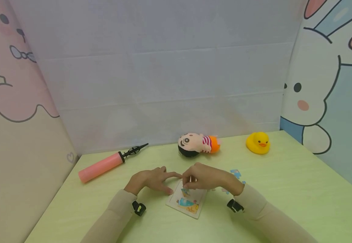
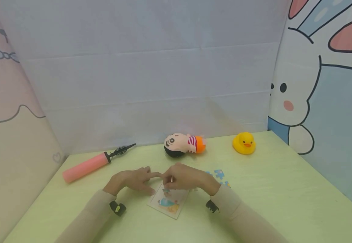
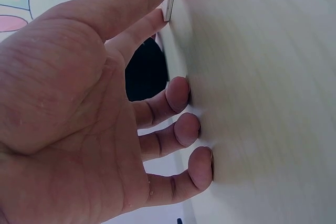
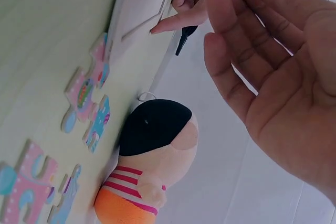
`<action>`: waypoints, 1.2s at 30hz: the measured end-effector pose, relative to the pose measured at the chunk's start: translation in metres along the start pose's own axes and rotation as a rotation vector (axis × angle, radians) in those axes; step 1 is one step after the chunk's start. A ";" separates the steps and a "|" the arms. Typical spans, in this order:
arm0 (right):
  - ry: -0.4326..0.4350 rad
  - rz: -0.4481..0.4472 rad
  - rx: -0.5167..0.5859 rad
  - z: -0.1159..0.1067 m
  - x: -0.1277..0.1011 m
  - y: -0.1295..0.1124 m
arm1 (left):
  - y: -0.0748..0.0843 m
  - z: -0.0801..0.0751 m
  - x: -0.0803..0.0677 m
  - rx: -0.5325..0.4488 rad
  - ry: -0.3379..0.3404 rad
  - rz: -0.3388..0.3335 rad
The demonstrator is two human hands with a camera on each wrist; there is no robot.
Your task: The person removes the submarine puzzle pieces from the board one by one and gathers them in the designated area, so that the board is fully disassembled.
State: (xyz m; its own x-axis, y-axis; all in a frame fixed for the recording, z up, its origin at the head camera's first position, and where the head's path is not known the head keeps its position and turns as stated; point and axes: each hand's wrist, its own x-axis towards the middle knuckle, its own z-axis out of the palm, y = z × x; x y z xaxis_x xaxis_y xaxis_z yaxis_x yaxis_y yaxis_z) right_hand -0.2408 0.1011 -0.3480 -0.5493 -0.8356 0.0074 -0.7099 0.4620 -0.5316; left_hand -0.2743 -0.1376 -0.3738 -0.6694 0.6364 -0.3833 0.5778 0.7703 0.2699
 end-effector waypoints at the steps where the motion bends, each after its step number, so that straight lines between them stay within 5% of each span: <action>1: -0.005 0.011 -0.007 0.000 0.000 0.000 | 0.000 0.000 0.000 0.000 0.002 -0.001; 20: -0.048 0.027 -0.042 0.008 0.001 0.005 | 0.000 0.001 0.000 -0.008 0.011 0.001; 36: -0.157 0.155 -0.013 -0.029 -0.025 0.005 | -0.001 -0.001 -0.001 -0.042 0.024 0.008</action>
State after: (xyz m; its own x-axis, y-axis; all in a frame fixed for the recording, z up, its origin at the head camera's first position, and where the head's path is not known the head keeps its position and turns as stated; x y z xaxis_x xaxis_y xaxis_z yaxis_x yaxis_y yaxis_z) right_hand -0.2437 0.1326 -0.3262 -0.5779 -0.7897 -0.2060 -0.6284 0.5916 -0.5050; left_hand -0.2754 -0.1390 -0.3729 -0.6759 0.6430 -0.3601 0.5636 0.7658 0.3096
